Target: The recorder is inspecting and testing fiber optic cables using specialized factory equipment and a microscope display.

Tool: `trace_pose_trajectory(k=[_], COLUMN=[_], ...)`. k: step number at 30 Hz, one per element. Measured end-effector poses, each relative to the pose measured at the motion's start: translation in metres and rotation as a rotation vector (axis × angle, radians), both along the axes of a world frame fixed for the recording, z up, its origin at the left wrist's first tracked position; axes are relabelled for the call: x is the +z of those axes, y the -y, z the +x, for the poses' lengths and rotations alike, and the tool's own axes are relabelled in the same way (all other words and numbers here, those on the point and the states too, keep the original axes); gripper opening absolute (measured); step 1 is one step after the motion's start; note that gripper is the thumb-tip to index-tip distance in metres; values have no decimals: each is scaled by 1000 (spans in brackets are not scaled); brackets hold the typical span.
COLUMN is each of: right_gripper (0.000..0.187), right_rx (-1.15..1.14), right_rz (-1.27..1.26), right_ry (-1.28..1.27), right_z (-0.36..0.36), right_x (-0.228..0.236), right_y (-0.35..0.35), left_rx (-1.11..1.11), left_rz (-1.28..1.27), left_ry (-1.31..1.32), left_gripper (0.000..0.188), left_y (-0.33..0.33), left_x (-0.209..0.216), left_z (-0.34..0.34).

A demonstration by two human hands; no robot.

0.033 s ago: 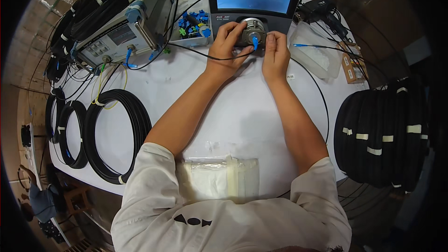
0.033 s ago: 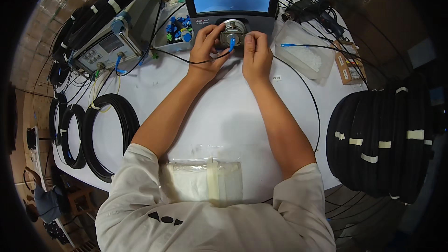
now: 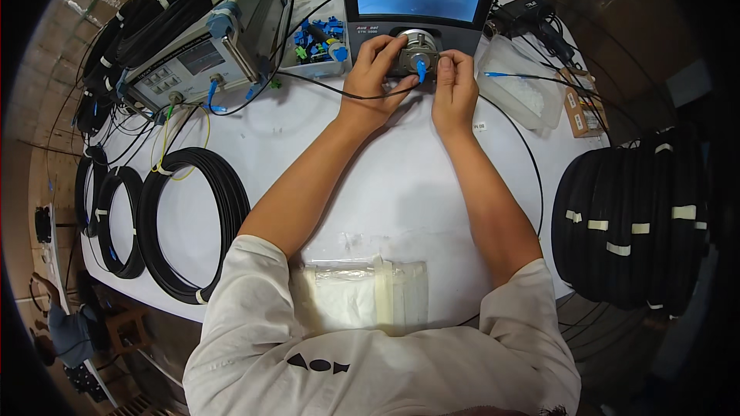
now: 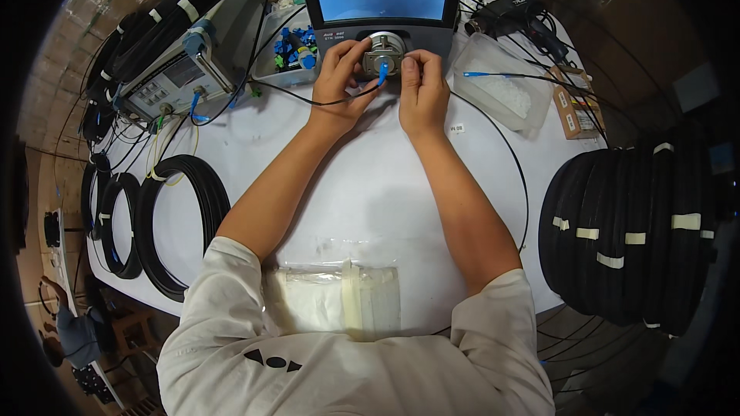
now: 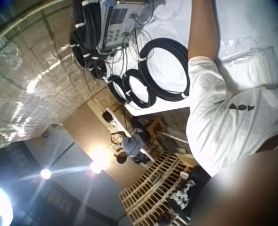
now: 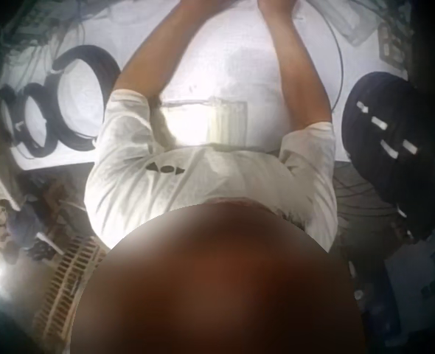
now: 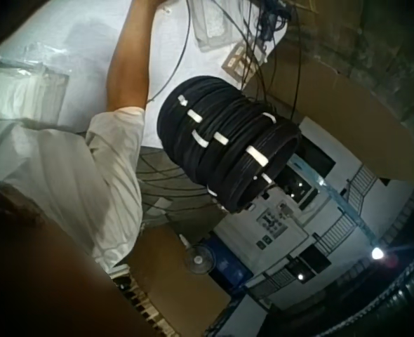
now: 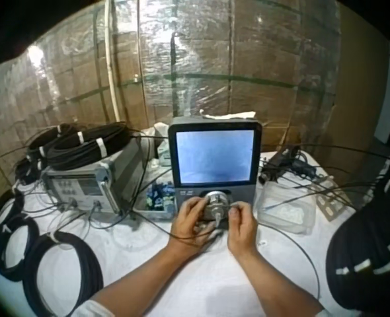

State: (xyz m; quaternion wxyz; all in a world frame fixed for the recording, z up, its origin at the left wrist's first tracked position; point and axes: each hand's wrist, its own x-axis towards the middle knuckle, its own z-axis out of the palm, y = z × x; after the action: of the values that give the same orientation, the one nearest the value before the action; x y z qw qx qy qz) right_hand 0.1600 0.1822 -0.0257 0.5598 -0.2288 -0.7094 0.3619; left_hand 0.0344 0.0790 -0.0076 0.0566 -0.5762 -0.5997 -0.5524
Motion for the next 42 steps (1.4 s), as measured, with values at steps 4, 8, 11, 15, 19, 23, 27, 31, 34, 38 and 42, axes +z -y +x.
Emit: trace_pose_trajectory(k=[4, 8, 11, 15, 19, 23, 27, 31, 34, 38, 42], right_gripper=[24, 31, 46, 59, 60, 57, 49, 27, 19, 21, 30], right_rx=[30, 173, 195, 182, 182, 192, 177, 91, 63, 101, 100], right_rz=[34, 34, 12, 13, 62, 90, 104, 109, 21, -105, -230], right_ry=[-30, -47, 25, 56, 58, 71, 92, -49, 120, 109, 69], right_z=[-1, 5, 5, 3, 3, 4, 10, 0, -4, -9, -15], right_x=[1, -6, -5, 4, 4, 7, 13, 44, 57, 55, 51], right_y=[-3, -6, -3, 2, 0, 1, -4, 1, 3, -6, -2], left_rx=[-33, 17, 46, 94, 115, 154, 153, 168, 141, 124, 127], left_rz=[9, 22, 20, 50, 26, 69, 105, 92, 80, 100, 79], left_ry=[-12, -59, -172, -152, -88, -86, -77, -58, -55, -55, -62], left_gripper=[69, 77, 80, 78, 75, 70, 64, 63, 64, 65, 68], left_y=[-2, -14, -18, -22, -25, -28, -29, -25, -26, -27, -26], left_x=[2, 0, -2, -5, -5, -8, -9, -11, -9, -10, -11], left_z=[-4, -5, -14, -13, -7, -6, -5, -7, -2, -3, -4])
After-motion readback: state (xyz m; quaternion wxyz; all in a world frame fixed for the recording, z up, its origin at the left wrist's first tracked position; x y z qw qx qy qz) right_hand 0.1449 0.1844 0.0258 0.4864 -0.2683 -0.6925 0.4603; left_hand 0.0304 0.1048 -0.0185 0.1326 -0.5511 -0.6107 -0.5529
